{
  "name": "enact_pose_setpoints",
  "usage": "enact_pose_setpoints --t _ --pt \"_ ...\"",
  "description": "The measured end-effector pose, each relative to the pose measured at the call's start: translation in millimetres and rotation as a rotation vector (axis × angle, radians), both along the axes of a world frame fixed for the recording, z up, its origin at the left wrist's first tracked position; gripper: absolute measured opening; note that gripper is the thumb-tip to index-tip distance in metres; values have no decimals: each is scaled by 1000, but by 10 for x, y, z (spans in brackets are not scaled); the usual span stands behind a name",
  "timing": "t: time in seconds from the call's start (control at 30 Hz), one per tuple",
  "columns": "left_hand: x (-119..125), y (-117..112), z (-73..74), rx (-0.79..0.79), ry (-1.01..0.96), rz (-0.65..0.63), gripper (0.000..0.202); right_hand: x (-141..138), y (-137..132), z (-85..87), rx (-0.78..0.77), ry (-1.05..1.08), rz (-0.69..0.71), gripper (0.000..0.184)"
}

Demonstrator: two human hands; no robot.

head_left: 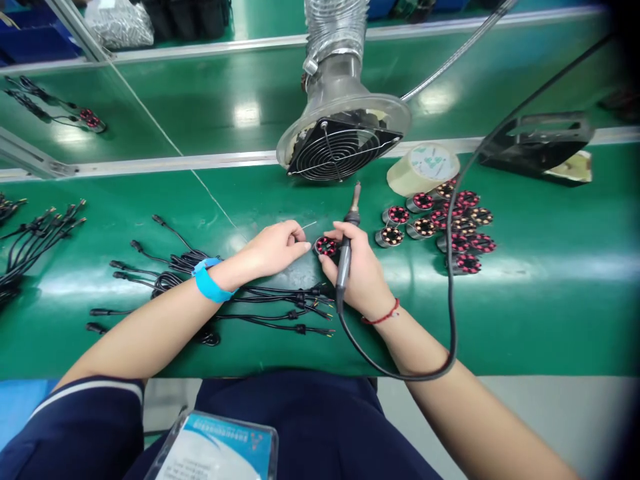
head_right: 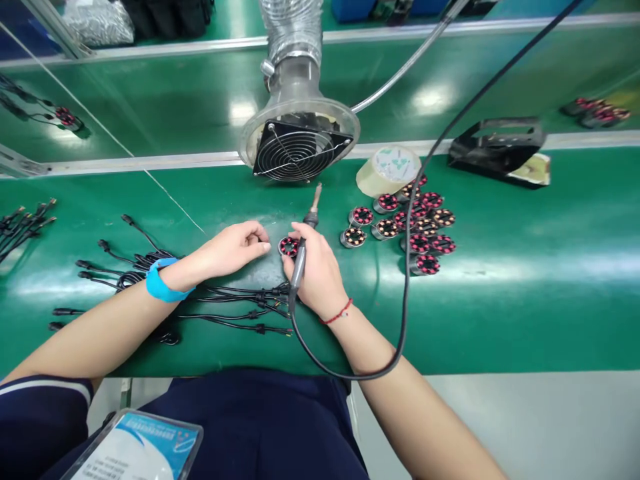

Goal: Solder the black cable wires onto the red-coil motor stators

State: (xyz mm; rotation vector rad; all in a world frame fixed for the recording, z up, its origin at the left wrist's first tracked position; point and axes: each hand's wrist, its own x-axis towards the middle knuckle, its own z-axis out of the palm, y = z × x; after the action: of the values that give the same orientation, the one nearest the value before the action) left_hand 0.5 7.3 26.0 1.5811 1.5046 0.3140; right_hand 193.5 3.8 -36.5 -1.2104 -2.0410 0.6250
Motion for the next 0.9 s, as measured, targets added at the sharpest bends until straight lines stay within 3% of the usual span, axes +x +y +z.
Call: enact_pose_setpoints --t 0.17,0.3,0.67,0.8,0.9 --pt "94 -52 61 24 188 -124 37 49 -80 26 16 -1 206 59" --pt "115 -57 24 46 233 -155 32 60 -36 57 34 -48 201 53" --pt "-36 2 -20 -78 -4 -146 23 52 -21 117 42 -10 246 58" --pt "-29 24 5 -164 -118 -72 24 51 -7 132 16 -41 239 54" --pt "-34 56 45 -227 -275 104 20 65 -1 143 -4 -4 238 53"
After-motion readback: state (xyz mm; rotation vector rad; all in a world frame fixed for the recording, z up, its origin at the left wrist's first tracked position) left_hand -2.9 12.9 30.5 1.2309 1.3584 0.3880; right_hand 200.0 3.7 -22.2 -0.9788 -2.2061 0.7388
